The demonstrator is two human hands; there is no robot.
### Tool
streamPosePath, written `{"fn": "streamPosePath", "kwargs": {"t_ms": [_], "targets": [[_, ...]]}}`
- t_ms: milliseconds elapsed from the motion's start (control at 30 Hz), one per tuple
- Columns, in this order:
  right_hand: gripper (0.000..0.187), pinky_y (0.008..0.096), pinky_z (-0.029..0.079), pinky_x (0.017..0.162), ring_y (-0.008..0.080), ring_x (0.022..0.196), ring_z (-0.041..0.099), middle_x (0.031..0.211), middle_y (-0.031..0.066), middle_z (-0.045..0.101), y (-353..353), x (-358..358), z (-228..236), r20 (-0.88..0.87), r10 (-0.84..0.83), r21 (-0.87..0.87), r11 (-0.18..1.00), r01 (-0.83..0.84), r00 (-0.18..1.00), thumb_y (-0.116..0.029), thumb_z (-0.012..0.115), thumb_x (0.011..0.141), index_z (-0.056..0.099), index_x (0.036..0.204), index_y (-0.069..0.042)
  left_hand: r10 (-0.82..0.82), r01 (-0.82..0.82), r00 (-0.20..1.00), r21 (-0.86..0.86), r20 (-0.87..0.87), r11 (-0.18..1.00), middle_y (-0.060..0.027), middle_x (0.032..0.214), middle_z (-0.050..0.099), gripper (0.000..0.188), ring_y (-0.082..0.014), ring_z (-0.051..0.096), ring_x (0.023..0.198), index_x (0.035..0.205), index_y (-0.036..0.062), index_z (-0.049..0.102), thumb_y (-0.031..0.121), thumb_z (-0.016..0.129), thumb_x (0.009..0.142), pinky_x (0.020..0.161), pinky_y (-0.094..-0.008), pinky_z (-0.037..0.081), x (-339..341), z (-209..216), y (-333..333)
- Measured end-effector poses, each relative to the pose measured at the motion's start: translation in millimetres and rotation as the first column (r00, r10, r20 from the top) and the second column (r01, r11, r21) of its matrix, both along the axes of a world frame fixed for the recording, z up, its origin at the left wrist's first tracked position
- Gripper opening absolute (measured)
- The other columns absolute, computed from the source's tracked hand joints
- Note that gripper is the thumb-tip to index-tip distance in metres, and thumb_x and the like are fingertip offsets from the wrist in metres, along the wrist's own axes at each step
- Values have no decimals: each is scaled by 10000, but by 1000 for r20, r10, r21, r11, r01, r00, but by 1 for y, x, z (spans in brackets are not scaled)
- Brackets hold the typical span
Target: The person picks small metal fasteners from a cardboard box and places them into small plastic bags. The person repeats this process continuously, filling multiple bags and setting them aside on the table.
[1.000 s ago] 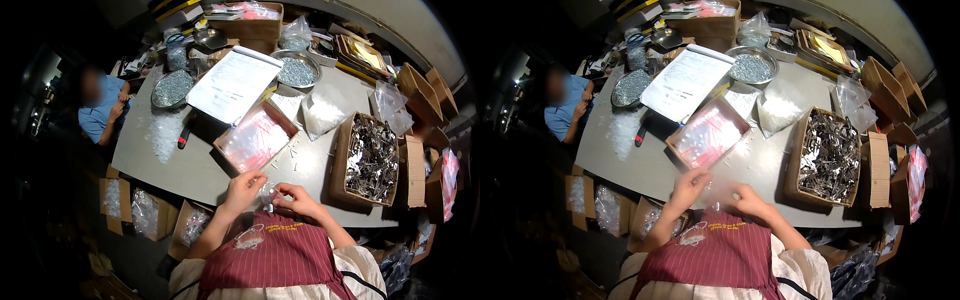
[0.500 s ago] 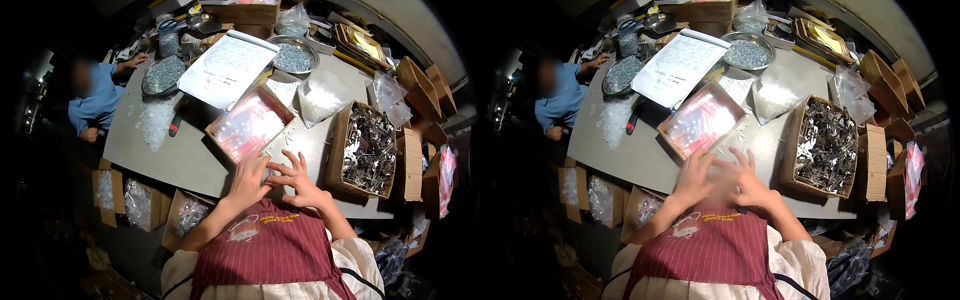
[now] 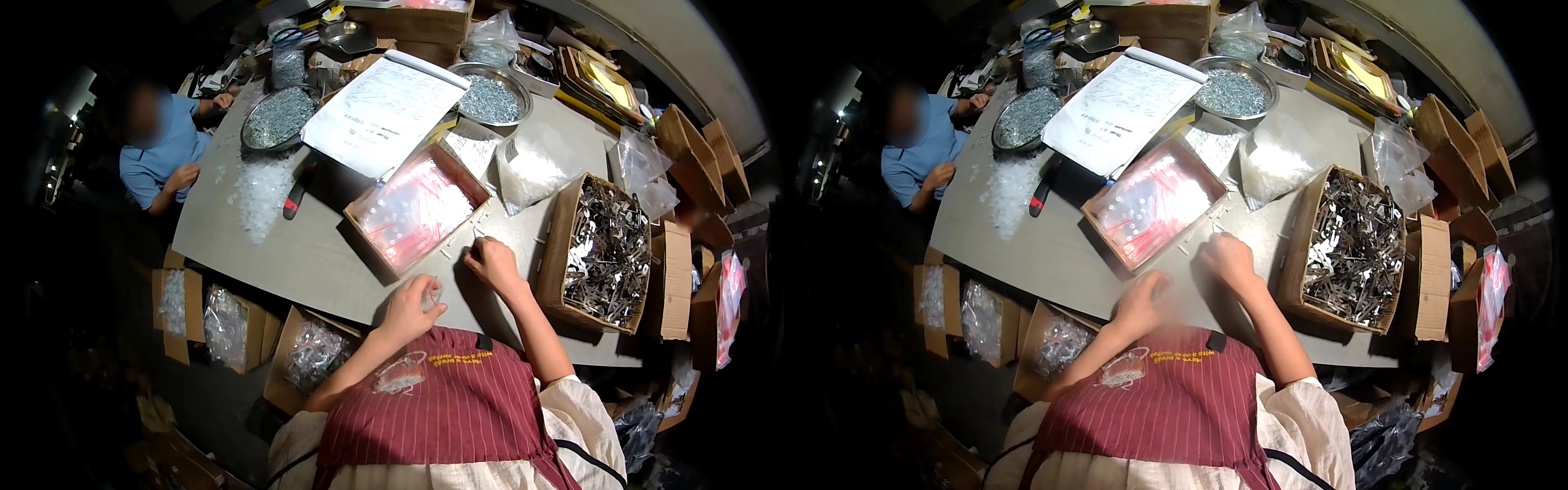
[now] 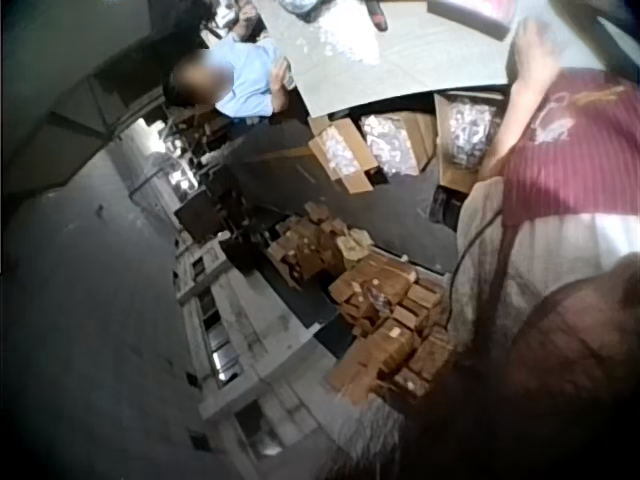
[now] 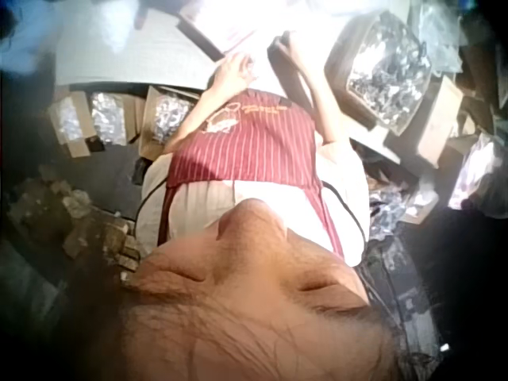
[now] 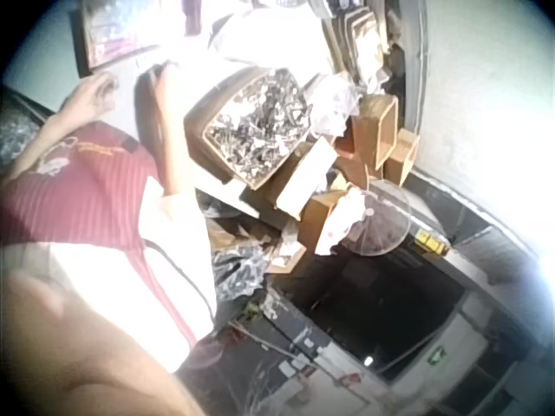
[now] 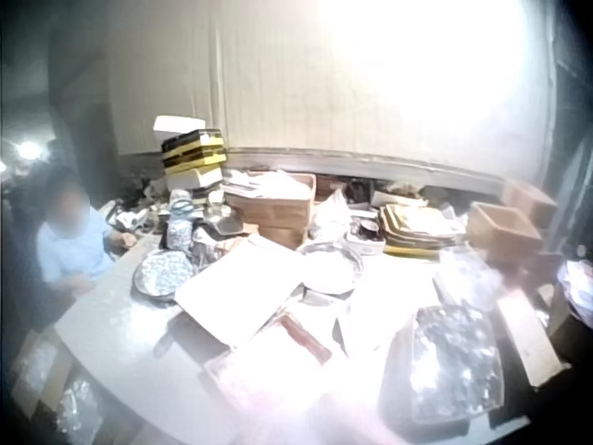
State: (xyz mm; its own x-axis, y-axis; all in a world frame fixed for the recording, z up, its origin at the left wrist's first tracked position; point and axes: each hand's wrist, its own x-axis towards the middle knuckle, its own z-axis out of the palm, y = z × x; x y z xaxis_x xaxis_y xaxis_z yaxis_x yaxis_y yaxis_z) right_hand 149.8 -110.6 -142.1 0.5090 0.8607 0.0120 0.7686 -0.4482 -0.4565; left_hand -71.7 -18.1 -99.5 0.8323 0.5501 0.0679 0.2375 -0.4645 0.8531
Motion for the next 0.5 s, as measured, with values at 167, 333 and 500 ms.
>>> {"fn": "streamPosePath", "kwargs": {"t_ms": [167, 333, 500], "targets": [[198, 443, 550, 652, 356, 735, 675, 841, 168, 642, 27, -29, -8, 207, 137, 2, 990, -141, 969, -188, 697, 781, 633, 860, -19, -43, 40, 999, -140, -22, 989, -120, 1005, 666, 384, -258, 679, 924, 1079, 30, 604, 100, 796, 754, 836, -361, 532, 6, 12, -1], [182, 414, 520, 619, 320, 695, 652, 814, 138, 614, 17, -31, 1, 195, 261, 86, 956, -281, 945, -161, 736, 777, 624, 851, -37, -33, 30, 999, -280, -6, 959, -118, 1002, 684, 347, -237, 683, 919, 1059, 28, 637, 113, 795, 763, 839, -348, 526, 5, 12, 7], [160, 370, 503, 697, 279, 761, 623, 857, 80, 639, -11, -33, 78, 13, 425, 481, 791, -378, 905, -121, 746, 794, 687, 930, -60, -32, 29, 999, -291, -6, 956, -135, 958, 673, 306, -278, 666, 892, 1002, 23, 659, 136, 802, 757, 804, -351, 508, 4, -7, 8]]}}
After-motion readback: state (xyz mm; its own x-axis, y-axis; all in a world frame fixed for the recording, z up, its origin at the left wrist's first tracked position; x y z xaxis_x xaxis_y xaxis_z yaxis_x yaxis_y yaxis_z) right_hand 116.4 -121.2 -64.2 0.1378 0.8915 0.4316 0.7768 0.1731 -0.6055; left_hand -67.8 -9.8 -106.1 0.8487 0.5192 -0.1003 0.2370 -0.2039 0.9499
